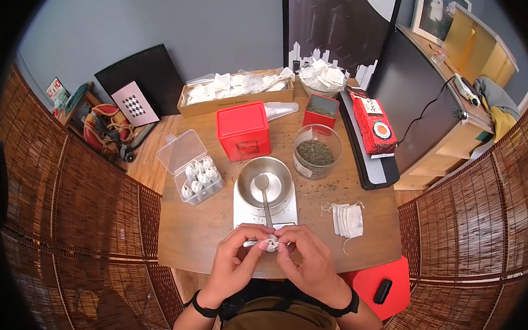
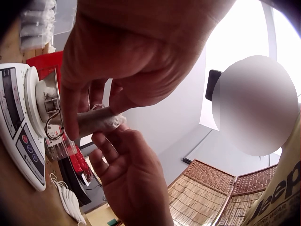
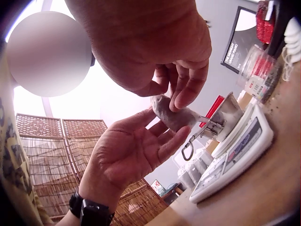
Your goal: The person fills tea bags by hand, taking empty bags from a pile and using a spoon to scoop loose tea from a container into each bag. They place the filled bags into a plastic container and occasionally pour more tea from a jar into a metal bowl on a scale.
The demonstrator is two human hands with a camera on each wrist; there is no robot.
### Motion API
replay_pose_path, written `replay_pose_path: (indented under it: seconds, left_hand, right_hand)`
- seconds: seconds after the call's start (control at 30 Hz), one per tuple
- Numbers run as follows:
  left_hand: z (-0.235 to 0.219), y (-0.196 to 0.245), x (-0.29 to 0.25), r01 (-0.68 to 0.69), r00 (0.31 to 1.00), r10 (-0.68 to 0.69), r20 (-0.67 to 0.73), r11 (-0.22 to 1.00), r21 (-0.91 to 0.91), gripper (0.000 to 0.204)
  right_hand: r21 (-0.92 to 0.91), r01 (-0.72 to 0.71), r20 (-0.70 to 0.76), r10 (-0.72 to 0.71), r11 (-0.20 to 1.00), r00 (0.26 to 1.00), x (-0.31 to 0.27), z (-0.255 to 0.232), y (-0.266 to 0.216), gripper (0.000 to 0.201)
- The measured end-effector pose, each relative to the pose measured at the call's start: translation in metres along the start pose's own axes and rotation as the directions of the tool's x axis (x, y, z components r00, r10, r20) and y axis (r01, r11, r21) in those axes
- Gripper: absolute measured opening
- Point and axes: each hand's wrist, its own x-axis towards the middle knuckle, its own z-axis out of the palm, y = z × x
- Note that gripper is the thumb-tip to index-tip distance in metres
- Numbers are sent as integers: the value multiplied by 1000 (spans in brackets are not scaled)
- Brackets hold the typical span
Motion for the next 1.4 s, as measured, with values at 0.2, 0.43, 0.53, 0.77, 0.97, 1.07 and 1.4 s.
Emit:
replay_pose_path:
  seconds: [0.2,0.43,0.53,0.77,0.97,1.07,1.4]
  left_hand:
    - [0,2,0,39,999,-39,9,999,-4,12]
    - [0,-3,-1,80,997,-79,4,997,-7,13]
    - [1,-4,-1,95,995,-96,-4,995,-14,13]
    - [1,-6,-1,109,994,-109,-6,993,-37,14]
    - [1,-2,0,106,994,-106,3,994,-32,19]
    - [0,-4,-1,122,993,-122,9,992,-29,21]
    - [6,6,-1,77,996,-74,47,995,-69,28]
  right_hand:
    - [47,-63,2,63,997,998,-3,1,1,21]
    - [126,-127,-7,129,984,992,-6,4,5,18]
    - [141,-133,-16,136,981,991,-7,5,6,18]
    - [174,-168,-16,173,970,985,-9,7,9,18]
    - [183,-176,-25,183,967,983,-10,8,10,17]
    - [181,-183,-24,190,966,981,-10,7,10,17]
    - [146,-150,-30,156,978,987,-9,5,8,17]
